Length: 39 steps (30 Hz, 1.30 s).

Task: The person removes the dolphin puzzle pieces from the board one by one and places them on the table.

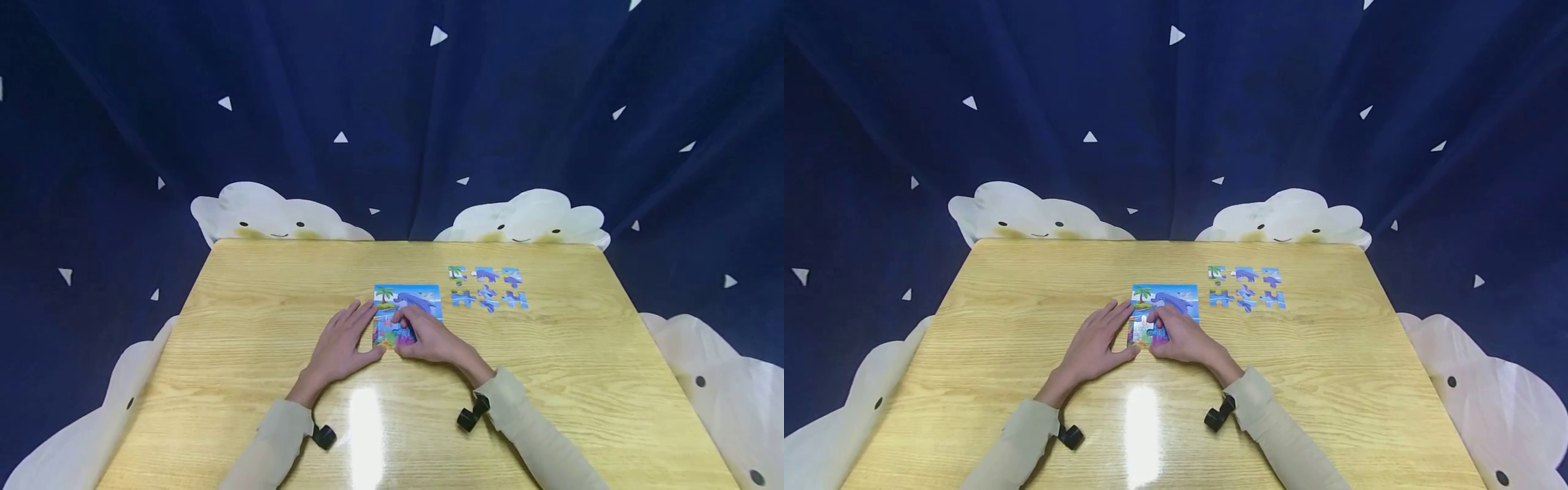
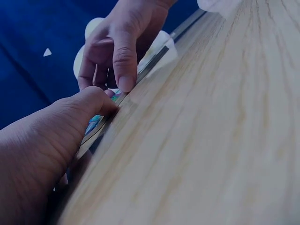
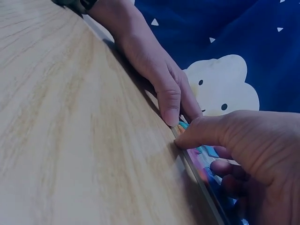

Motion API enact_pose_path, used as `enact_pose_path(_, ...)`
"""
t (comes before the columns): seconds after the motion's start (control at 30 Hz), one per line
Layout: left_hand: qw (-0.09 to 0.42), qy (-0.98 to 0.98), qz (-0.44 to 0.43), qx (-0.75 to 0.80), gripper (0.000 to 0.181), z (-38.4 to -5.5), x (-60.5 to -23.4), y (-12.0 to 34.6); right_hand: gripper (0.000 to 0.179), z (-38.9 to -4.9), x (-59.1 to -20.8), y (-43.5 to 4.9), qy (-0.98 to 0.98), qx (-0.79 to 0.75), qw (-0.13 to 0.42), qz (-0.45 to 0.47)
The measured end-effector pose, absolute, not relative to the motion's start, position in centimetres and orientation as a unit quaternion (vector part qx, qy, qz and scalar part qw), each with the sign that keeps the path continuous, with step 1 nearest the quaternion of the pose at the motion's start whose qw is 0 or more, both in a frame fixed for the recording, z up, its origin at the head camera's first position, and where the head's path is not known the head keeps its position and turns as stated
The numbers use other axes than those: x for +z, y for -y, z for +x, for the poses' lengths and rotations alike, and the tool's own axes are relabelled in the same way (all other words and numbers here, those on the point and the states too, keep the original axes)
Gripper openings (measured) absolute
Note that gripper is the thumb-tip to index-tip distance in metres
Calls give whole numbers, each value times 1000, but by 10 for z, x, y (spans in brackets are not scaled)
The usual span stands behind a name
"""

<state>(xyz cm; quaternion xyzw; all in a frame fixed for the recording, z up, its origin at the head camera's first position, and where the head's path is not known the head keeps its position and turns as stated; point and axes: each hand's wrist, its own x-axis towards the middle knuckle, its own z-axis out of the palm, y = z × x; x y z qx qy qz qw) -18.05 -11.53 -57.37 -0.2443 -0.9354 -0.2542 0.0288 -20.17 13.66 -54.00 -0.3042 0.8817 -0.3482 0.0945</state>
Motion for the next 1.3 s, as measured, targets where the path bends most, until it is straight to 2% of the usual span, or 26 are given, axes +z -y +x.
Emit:
enact_pose_path(0.3, 31, 937, -249, -244, 89, -183, -571, 114, 45, -203, -543, -136, -874, -371, 56, -308)
enact_pose_path(0.7, 27, 941, -249, -227, 90, -183, -575, 115, 42, -202, -547, -128, -863, -401, 56, -302)
enact_pose_path(1.0, 35, 941, -250, -226, 90, -181, -575, 114, 39, -202, -542, -125, -885, -337, 55, -316)
enact_pose_path(1.13, 41, 939, -250, -231, 90, -181, -575, 114, 43, -203, -541, -125, -892, -310, 54, -324)
enact_pose_path(1.3, 37, 940, -250, -229, 91, -181, -574, 115, 45, -201, -541, -125, -893, -297, 26, -336)
